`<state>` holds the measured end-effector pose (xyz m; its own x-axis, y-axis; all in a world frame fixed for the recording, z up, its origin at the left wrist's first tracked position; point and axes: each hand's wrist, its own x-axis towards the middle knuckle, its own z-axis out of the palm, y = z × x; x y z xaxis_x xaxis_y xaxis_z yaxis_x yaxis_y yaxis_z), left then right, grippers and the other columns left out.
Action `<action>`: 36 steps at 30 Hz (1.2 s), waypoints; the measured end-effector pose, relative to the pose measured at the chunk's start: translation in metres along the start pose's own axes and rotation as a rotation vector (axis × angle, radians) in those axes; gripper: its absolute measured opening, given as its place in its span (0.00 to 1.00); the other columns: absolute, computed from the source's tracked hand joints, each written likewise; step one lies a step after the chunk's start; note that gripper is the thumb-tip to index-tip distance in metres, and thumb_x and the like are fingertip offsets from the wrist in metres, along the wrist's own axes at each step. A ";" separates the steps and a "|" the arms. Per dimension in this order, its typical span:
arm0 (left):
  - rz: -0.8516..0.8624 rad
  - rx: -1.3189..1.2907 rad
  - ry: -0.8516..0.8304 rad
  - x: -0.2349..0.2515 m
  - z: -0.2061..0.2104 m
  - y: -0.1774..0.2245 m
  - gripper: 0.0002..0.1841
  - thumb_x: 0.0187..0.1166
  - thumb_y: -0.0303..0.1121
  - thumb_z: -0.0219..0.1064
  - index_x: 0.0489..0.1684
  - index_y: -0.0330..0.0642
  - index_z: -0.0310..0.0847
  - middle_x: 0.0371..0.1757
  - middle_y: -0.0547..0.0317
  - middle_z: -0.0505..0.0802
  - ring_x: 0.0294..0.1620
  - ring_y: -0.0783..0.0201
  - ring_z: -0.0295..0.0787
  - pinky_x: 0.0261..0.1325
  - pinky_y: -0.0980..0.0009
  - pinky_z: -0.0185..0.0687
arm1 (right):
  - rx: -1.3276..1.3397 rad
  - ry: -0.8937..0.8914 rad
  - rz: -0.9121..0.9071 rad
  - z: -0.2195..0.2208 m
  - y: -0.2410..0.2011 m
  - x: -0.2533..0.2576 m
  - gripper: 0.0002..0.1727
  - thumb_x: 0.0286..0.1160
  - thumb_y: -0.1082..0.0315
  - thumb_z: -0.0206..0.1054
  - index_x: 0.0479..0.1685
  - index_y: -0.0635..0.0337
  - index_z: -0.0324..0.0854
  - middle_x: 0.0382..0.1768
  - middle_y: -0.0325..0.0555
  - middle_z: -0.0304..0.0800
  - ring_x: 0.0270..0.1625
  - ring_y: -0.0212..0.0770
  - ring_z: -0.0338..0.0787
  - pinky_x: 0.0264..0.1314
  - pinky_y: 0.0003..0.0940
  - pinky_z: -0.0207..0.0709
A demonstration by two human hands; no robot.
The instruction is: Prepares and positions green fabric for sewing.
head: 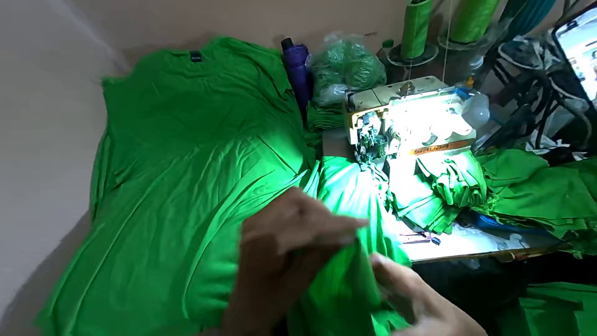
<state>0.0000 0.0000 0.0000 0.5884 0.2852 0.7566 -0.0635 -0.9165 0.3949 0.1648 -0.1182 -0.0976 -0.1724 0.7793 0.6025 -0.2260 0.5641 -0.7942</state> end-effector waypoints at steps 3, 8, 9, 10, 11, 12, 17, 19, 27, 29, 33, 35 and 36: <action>-0.155 0.016 0.093 0.009 0.059 -0.070 0.05 0.73 0.29 0.76 0.36 0.37 0.94 0.37 0.63 0.90 0.42 0.79 0.85 0.49 0.85 0.81 | 0.190 0.430 0.233 -0.014 0.032 -0.002 0.13 0.79 0.69 0.68 0.60 0.54 0.78 0.47 0.27 0.94 0.49 0.23 0.92 0.55 0.25 0.88; -0.289 0.091 0.085 0.002 0.094 -0.103 0.05 0.71 0.28 0.75 0.34 0.35 0.94 0.36 0.58 0.92 0.42 0.78 0.87 0.50 0.83 0.80 | 0.035 0.706 0.428 -0.032 0.049 -0.010 0.09 0.74 0.74 0.67 0.50 0.61 0.82 0.37 0.32 0.94 0.41 0.24 0.93 0.49 0.24 0.88; -0.294 0.077 0.090 0.001 0.095 -0.103 0.05 0.71 0.27 0.74 0.35 0.35 0.94 0.37 0.58 0.92 0.42 0.79 0.87 0.50 0.84 0.81 | 0.032 0.701 0.406 -0.034 0.048 -0.011 0.10 0.72 0.73 0.69 0.51 0.60 0.82 0.39 0.31 0.94 0.43 0.24 0.92 0.50 0.24 0.87; -0.289 0.060 0.104 0.002 0.094 -0.103 0.05 0.72 0.26 0.73 0.36 0.35 0.94 0.38 0.58 0.92 0.43 0.79 0.87 0.50 0.85 0.81 | 0.031 0.702 0.390 -0.037 0.046 -0.010 0.12 0.71 0.72 0.70 0.52 0.59 0.81 0.40 0.29 0.93 0.44 0.23 0.92 0.51 0.23 0.87; -0.269 0.038 0.124 0.003 0.092 -0.102 0.05 0.72 0.26 0.72 0.37 0.35 0.94 0.39 0.59 0.92 0.44 0.79 0.87 0.51 0.84 0.82 | 0.033 0.711 0.376 -0.040 0.044 -0.008 0.12 0.70 0.70 0.70 0.52 0.57 0.82 0.41 0.28 0.92 0.45 0.22 0.91 0.52 0.22 0.86; -0.243 0.006 0.144 0.006 0.089 -0.100 0.05 0.73 0.25 0.71 0.37 0.34 0.93 0.41 0.60 0.92 0.45 0.79 0.87 0.52 0.84 0.83 | 0.038 0.720 0.345 -0.043 0.041 -0.007 0.12 0.71 0.68 0.71 0.52 0.56 0.83 0.42 0.27 0.92 0.46 0.22 0.91 0.52 0.22 0.86; -0.312 0.236 0.080 0.017 0.082 -0.111 0.06 0.73 0.28 0.73 0.40 0.38 0.95 0.39 0.57 0.92 0.43 0.73 0.88 0.49 0.78 0.83 | 0.029 0.734 0.273 -0.049 0.050 -0.001 0.04 0.75 0.73 0.67 0.42 0.55 0.83 0.36 0.27 0.88 0.39 0.19 0.87 0.44 0.16 0.82; -0.458 0.299 0.005 0.012 0.093 -0.126 0.05 0.73 0.27 0.74 0.40 0.37 0.95 0.38 0.51 0.93 0.41 0.62 0.90 0.49 0.63 0.85 | -0.036 0.791 0.350 -0.049 0.061 -0.002 0.06 0.74 0.77 0.63 0.38 0.55 0.80 0.30 0.26 0.87 0.33 0.18 0.85 0.39 0.15 0.80; -0.561 0.314 -0.026 0.015 0.102 -0.127 0.04 0.69 0.28 0.78 0.37 0.40 0.95 0.37 0.53 0.92 0.42 0.57 0.88 0.48 0.55 0.80 | -0.181 0.814 0.311 -0.047 0.072 -0.008 0.04 0.75 0.76 0.63 0.40 0.58 0.81 0.27 0.28 0.87 0.27 0.18 0.83 0.31 0.13 0.77; -0.482 0.311 0.034 0.017 0.104 -0.124 0.03 0.69 0.27 0.77 0.35 0.40 0.95 0.36 0.54 0.92 0.39 0.61 0.88 0.45 0.61 0.79 | -0.250 0.839 0.269 -0.043 0.069 -0.009 0.04 0.74 0.76 0.64 0.40 0.58 0.81 0.27 0.26 0.87 0.28 0.17 0.83 0.32 0.12 0.78; -0.390 0.304 0.125 0.019 0.108 -0.121 0.03 0.71 0.30 0.75 0.36 0.42 0.95 0.36 0.58 0.93 0.40 0.65 0.87 0.51 0.60 0.77 | -0.331 0.855 0.218 -0.040 0.061 -0.012 0.20 0.70 0.78 0.67 0.62 0.70 0.77 0.28 0.27 0.87 0.27 0.17 0.84 0.33 0.12 0.79; -0.473 0.321 0.072 0.016 0.115 -0.126 0.04 0.72 0.31 0.75 0.36 0.43 0.95 0.37 0.56 0.92 0.42 0.58 0.87 0.53 0.49 0.73 | -0.327 0.857 0.286 -0.046 0.063 -0.013 0.26 0.71 0.77 0.67 0.70 0.73 0.74 0.28 0.27 0.88 0.26 0.17 0.82 0.30 0.12 0.77; -0.514 0.326 0.049 0.015 0.118 -0.129 0.05 0.72 0.32 0.75 0.36 0.43 0.95 0.38 0.55 0.92 0.43 0.56 0.88 0.53 0.46 0.74 | -0.324 0.856 0.330 -0.049 0.065 -0.014 0.24 0.72 0.75 0.67 0.69 0.72 0.76 0.29 0.29 0.90 0.26 0.17 0.83 0.31 0.12 0.77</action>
<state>0.1120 0.0896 -0.1017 0.4405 0.7189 0.5377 0.4736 -0.6949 0.5412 0.1998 -0.0791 -0.1615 0.6049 0.7742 0.1864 0.0056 0.2299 -0.9732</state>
